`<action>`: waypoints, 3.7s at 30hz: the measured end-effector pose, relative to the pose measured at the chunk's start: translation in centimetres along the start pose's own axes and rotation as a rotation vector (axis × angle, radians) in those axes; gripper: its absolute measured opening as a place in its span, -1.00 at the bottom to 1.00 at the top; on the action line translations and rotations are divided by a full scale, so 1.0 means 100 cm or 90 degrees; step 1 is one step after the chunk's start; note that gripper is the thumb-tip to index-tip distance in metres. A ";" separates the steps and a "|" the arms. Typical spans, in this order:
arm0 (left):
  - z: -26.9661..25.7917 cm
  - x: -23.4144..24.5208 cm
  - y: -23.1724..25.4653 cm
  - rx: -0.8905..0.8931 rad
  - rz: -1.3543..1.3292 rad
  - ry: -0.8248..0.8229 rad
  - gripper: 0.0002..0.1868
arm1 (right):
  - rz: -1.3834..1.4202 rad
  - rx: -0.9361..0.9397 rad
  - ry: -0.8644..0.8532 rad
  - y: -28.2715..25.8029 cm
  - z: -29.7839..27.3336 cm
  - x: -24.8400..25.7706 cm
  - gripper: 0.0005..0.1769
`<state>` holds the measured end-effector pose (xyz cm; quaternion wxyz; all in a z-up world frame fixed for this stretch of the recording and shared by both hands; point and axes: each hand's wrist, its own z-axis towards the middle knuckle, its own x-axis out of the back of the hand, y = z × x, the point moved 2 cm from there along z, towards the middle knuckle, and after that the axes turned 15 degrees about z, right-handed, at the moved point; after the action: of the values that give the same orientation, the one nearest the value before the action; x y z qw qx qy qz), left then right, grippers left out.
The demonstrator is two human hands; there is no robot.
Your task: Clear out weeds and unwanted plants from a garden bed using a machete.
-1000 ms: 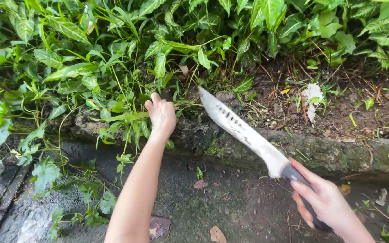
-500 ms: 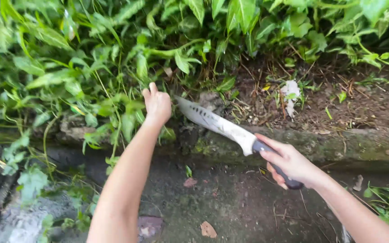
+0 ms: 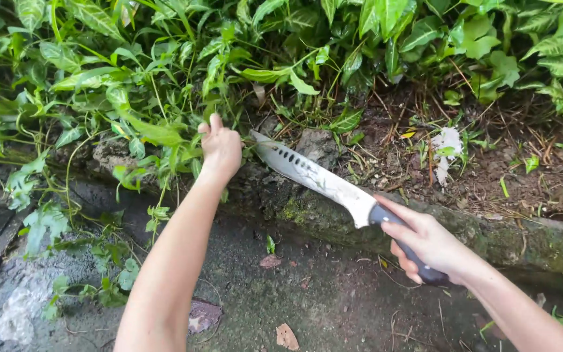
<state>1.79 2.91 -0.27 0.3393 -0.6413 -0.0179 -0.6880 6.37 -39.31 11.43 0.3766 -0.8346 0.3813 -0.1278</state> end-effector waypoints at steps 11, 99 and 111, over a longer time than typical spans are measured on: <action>-0.001 -0.002 0.001 -0.057 0.080 -0.037 -0.86 | -0.021 0.066 -0.044 -0.014 0.014 -0.025 -0.28; -0.314 0.311 0.574 -0.865 -0.441 0.248 -0.67 | -0.265 0.219 1.164 0.337 -0.189 0.227 -0.41; -0.074 0.221 0.332 -0.389 -0.488 0.324 -0.60 | -0.181 0.299 0.615 0.111 0.012 0.104 -0.56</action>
<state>12.81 -35.89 4.59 -0.1434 -0.4712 0.0328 -0.8697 7.99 -50.99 1.74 0.3141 -0.6181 0.3553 -0.6269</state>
